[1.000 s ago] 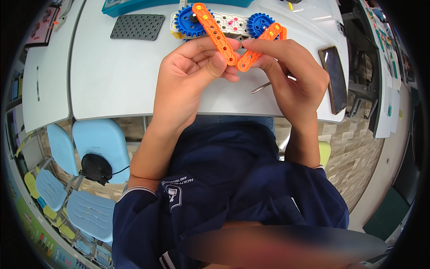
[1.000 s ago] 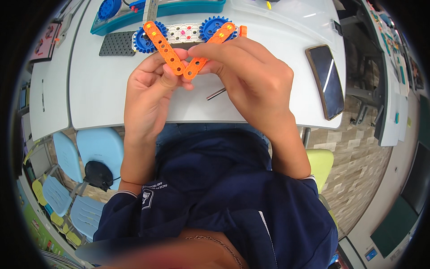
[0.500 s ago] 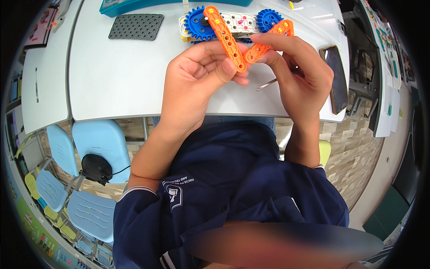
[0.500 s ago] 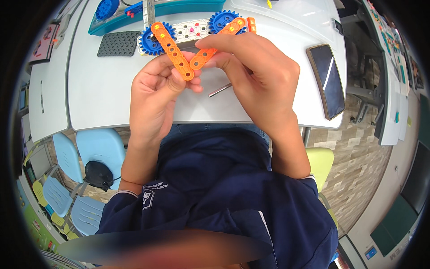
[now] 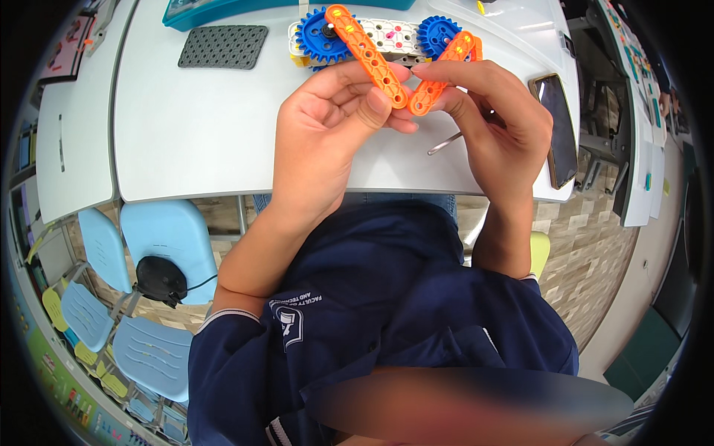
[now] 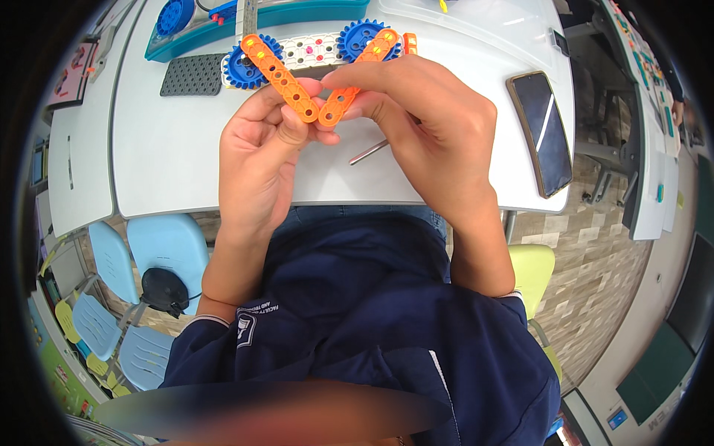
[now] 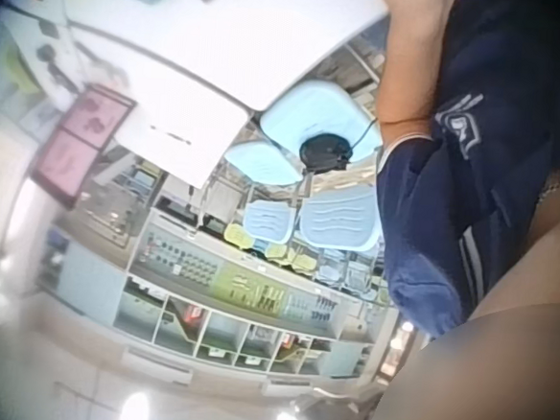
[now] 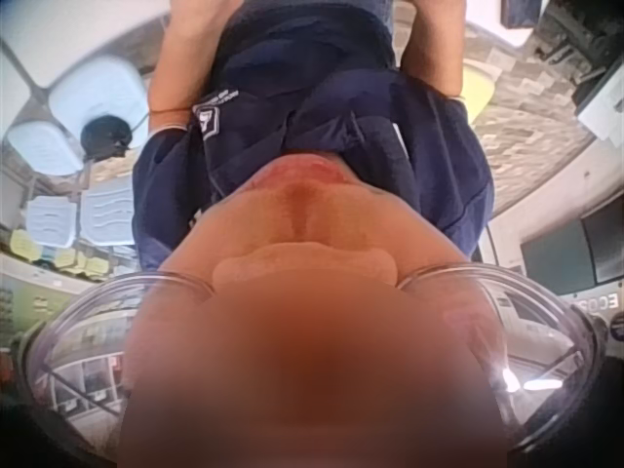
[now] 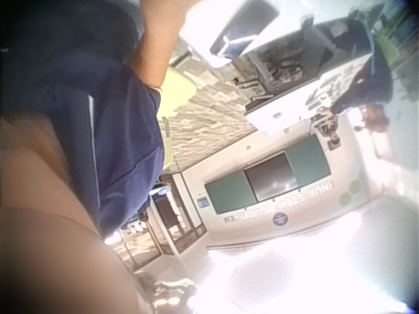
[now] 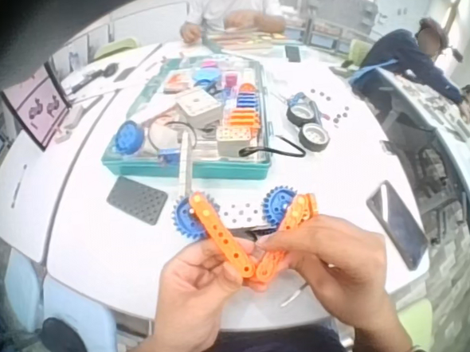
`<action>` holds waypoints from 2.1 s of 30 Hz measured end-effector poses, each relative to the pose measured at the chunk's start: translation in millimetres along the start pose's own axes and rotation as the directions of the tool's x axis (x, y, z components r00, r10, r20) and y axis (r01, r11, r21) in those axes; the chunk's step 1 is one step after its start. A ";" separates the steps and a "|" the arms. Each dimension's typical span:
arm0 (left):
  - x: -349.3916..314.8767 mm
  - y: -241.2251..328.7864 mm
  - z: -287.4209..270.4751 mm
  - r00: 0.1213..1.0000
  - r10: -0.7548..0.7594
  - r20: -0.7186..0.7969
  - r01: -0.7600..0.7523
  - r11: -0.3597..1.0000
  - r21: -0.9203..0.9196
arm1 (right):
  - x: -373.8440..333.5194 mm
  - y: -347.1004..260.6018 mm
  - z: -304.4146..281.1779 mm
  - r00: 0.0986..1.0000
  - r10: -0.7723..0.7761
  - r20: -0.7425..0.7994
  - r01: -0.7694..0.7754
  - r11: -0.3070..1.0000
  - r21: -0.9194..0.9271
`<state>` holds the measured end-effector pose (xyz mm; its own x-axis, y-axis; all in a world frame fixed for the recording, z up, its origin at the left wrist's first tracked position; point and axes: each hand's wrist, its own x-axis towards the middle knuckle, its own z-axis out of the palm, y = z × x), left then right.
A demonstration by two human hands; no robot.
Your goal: The person assembles a mechanical model using colorful plastic gears, beams, and connectors from a kit tray. They attach a black belt between two blue gears, insert a white axle through the gear assembly, and secure orange beams to the frame. The person repeatedly adjusts and reorients the structure while adding components.
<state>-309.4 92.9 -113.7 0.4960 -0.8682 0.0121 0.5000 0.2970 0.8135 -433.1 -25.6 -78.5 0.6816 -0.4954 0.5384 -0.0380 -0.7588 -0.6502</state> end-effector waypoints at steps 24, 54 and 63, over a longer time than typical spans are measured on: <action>-1.9 2.8 2.2 0.998 -0.053 -0.018 0.053 0.999 0.012 | -0.1 -6.0 1.0 0.997 0.074 0.000 -0.073 0.996 0.049; -2.2 -4.9 -0.5 0.996 -0.090 0.025 0.092 0.990 -0.105 | 2.0 -0.4 -42.9 0.999 0.032 -0.042 0.010 0.670 0.742; -3.3 -4.2 -2.2 0.993 -0.106 0.051 0.110 0.991 -0.082 | 7.9 -4.5 -13.9 0.972 -0.164 -0.166 0.225 0.849 0.478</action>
<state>-311.6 95.4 -118.4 0.4037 -0.9138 -0.0446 0.6077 0.2314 0.7597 -437.7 -32.0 -63.9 0.5480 -0.4271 0.7192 0.4701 -0.5540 -0.6871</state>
